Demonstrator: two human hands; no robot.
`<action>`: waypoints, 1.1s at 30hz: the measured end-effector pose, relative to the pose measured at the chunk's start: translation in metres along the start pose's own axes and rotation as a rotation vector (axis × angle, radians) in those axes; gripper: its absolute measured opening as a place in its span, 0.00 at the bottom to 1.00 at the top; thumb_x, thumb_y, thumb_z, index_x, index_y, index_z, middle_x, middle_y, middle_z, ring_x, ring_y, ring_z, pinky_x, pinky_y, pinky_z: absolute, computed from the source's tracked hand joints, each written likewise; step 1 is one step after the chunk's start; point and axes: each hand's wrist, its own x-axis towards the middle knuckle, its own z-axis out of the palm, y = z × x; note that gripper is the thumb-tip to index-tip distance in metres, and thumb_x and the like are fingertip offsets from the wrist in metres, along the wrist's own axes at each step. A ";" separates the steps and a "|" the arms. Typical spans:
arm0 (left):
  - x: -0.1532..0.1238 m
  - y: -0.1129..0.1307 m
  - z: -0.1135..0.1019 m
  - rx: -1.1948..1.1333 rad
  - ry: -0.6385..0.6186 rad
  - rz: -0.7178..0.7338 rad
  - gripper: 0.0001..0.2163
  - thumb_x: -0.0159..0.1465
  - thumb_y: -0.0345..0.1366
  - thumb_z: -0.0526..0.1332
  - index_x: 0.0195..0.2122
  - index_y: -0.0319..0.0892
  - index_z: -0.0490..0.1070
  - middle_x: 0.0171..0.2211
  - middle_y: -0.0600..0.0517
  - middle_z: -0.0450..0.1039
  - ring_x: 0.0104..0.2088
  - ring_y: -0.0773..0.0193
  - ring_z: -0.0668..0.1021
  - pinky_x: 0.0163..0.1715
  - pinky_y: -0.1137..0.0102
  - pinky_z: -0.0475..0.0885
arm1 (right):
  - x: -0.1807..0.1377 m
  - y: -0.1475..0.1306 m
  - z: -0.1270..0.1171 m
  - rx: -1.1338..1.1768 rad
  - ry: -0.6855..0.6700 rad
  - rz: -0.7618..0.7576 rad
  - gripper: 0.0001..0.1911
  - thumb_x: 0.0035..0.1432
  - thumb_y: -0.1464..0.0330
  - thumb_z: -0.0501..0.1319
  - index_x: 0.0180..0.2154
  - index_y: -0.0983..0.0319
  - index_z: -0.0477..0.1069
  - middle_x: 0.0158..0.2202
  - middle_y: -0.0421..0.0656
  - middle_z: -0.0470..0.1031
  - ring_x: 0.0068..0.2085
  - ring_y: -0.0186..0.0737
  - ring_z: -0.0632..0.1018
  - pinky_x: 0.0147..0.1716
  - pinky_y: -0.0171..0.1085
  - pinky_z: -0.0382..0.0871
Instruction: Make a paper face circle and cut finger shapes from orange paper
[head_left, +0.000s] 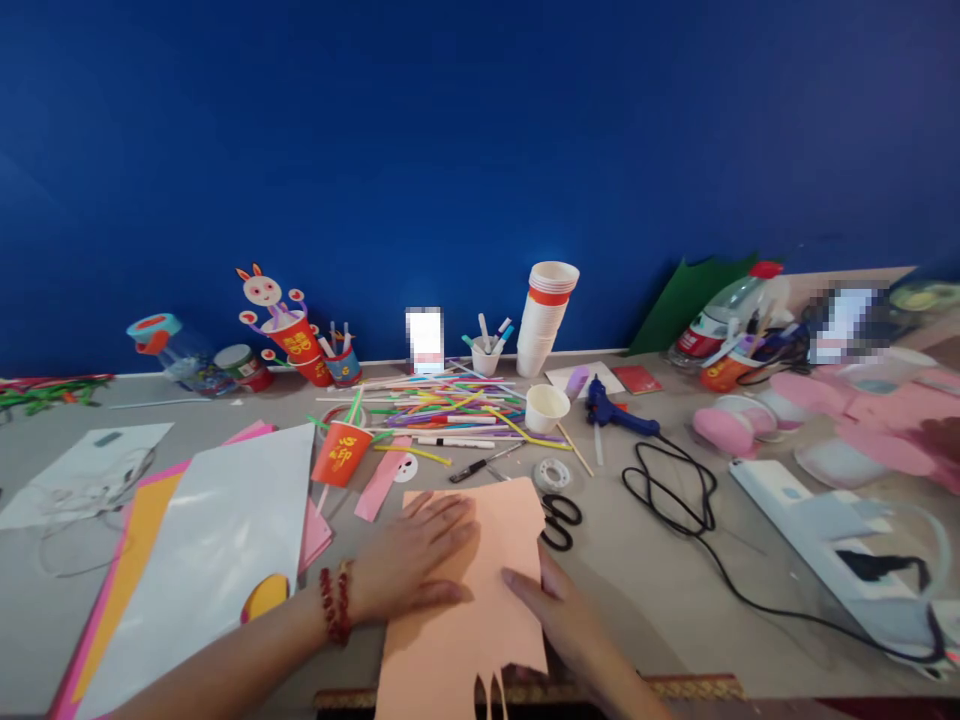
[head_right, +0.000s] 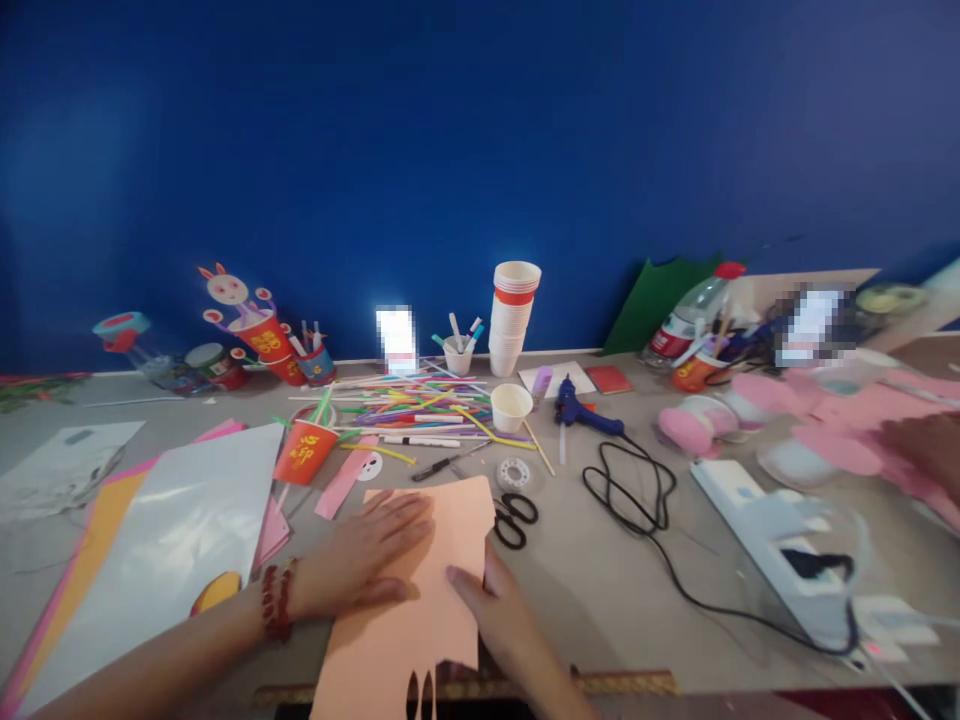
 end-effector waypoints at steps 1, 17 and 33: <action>0.002 -0.002 0.003 -0.003 -0.001 0.014 0.33 0.66 0.56 0.52 0.67 0.45 0.51 0.67 0.42 0.55 0.66 0.50 0.59 0.64 0.51 0.53 | 0.001 -0.004 -0.006 -0.072 -0.027 -0.006 0.29 0.51 0.53 0.65 0.51 0.62 0.72 0.31 0.44 0.82 0.30 0.47 0.80 0.32 0.42 0.76; 0.034 -0.050 0.009 0.083 0.041 -0.055 0.32 0.66 0.57 0.49 0.66 0.43 0.54 0.66 0.41 0.56 0.66 0.49 0.57 0.64 0.52 0.51 | 0.049 -0.032 -0.084 -1.500 0.263 -0.773 0.13 0.63 0.68 0.56 0.47 0.63 0.74 0.42 0.51 0.76 0.44 0.52 0.73 0.44 0.46 0.69; 0.043 -0.053 0.006 0.051 -0.029 -0.137 0.32 0.66 0.57 0.51 0.65 0.43 0.55 0.67 0.40 0.52 0.67 0.47 0.55 0.63 0.49 0.52 | 0.073 -0.039 -0.105 -1.656 0.307 -0.784 0.13 0.64 0.68 0.56 0.47 0.65 0.74 0.39 0.50 0.75 0.42 0.51 0.73 0.41 0.44 0.67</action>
